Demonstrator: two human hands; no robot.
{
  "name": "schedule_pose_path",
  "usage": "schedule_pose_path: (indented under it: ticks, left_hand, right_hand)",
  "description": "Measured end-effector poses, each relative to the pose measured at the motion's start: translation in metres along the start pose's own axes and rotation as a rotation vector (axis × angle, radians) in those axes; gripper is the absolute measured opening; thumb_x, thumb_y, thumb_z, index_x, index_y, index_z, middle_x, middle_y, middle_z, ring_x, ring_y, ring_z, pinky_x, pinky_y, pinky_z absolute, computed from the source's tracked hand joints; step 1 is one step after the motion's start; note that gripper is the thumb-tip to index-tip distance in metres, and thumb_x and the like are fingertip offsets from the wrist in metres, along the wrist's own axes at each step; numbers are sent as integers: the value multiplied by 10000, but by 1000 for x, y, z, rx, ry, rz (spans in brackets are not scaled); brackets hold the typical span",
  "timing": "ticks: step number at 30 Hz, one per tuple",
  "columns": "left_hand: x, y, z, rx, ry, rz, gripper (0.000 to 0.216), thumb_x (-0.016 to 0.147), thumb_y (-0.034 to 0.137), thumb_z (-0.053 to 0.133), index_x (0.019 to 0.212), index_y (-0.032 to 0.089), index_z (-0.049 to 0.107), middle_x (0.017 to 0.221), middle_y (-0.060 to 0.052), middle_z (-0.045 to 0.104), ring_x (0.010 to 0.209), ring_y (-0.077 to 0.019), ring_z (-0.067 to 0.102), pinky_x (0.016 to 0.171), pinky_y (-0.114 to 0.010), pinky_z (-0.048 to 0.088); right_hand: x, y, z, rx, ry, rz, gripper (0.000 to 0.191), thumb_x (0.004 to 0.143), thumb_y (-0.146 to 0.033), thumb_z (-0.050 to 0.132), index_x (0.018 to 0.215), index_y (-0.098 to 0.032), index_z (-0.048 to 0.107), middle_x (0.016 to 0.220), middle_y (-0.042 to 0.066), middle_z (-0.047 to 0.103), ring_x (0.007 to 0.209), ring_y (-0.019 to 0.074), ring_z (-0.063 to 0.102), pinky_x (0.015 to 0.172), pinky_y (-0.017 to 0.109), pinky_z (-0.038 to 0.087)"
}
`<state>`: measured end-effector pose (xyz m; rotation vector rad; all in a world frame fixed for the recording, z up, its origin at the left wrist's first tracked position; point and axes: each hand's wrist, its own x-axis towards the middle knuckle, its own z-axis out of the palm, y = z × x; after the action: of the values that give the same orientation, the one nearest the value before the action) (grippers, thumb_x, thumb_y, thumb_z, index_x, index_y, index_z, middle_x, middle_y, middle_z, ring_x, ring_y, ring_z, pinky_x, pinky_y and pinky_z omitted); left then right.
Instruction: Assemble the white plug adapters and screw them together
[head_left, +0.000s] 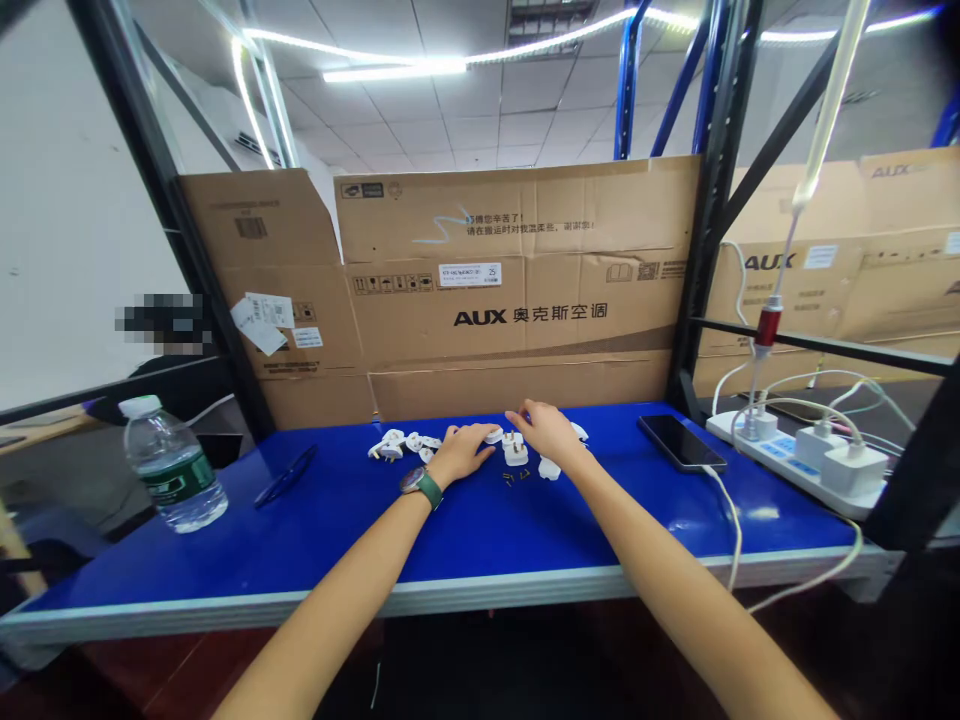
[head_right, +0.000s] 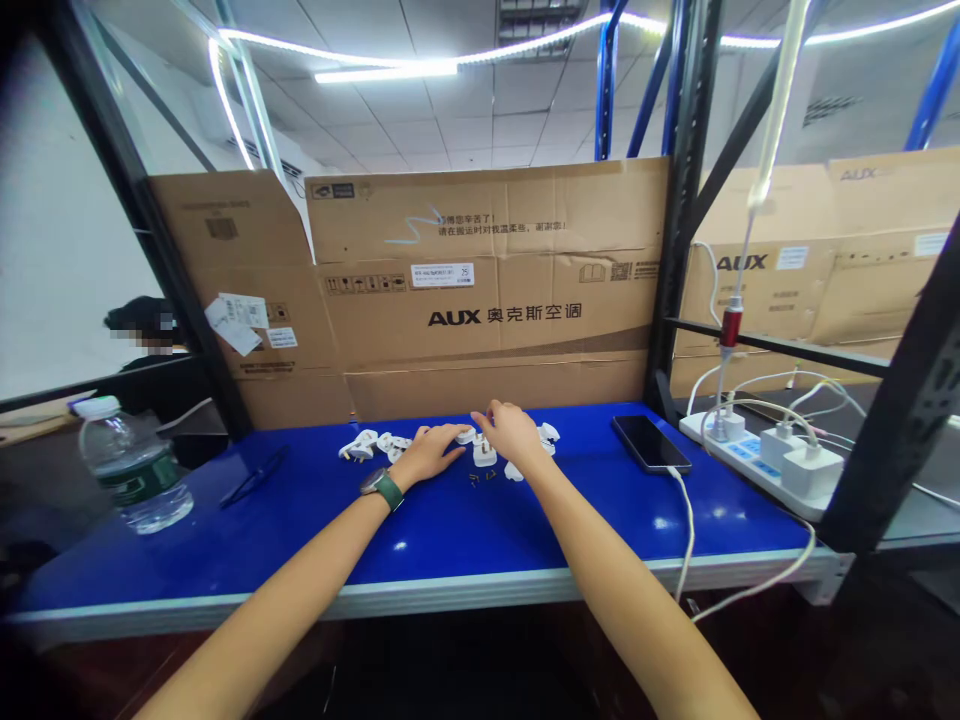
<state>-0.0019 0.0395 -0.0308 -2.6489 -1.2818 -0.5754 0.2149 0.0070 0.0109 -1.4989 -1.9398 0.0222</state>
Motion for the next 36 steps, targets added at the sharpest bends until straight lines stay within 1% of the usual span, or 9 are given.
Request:
schedule_pose_path:
  ticks: [4,7,11,15,17,20,28,32,36]
  left_hand:
    - [-2,1,-7,-41,-8,-82,216,937,293,555,1146,261,598,1131,-72,624,1050,-238,601,930,-364,412]
    - [-4,4,-17,-163,39,-91,254,875,204,590,1125,243,604,1034,-64,613,956,-221,610,881,-336,451]
    - [-7,13,-38,-430,171,-12,429,795,273,728,1201,222,601,1053,-68,644,944,-218,618,879,-339,484]
    - [-13,30,-55,-810,-92,112,669,690,361,853,1299,218,617,1051,-79,689,919,-219,657,821,-326,522]
    - [-15,38,-58,-903,-246,160,637,650,356,882,1235,201,682,1062,-98,702,920,-226,666,823,-332,533]
    - [-17,46,-54,-920,-376,210,558,609,372,902,1121,212,753,1043,-100,726,887,-229,682,793,-324,545]
    - [-17,52,-42,-764,-353,309,461,636,408,887,1039,219,771,863,-49,736,767,-195,672,670,-260,510]
    - [-16,47,-34,-683,-366,315,543,617,455,894,1067,197,733,947,-49,722,860,-208,661,763,-291,512]
    - [-16,45,-30,-667,-363,319,556,627,471,885,1077,188,722,962,-48,717,905,-216,661,847,-318,506]
  right_hand:
    - [-1,-2,-5,54,56,-53,376,1023,-452,410,819,-202,604,841,99,700,821,211,645,689,269,363]
    - [-3,-7,-10,168,148,-68,417,1021,-456,388,700,-214,499,684,53,603,673,181,550,625,276,325]
    - [-3,-15,-19,688,266,-45,572,969,-666,346,605,-226,298,555,-7,362,527,131,340,522,267,268]
    - [-5,-19,-35,1255,4,62,647,880,-818,311,603,-248,181,508,-64,141,445,101,135,427,251,183]
    - [-7,-18,-42,1383,-158,109,664,860,-851,275,607,-246,166,503,-67,122,441,102,123,412,246,201]
    - [-11,-17,-45,1524,-255,116,668,865,-841,301,608,-241,158,509,-68,112,440,97,112,407,241,209]
    - [-22,-33,-22,1570,-558,139,684,881,-802,377,582,-228,156,510,-74,128,453,79,114,417,213,203]
    - [-24,-38,-9,1603,-791,32,675,901,-723,473,561,-221,176,488,-89,135,440,67,98,404,201,167]
    - [-23,-38,-3,1670,-809,16,662,918,-673,501,561,-217,180,486,-94,142,435,66,86,397,202,149]
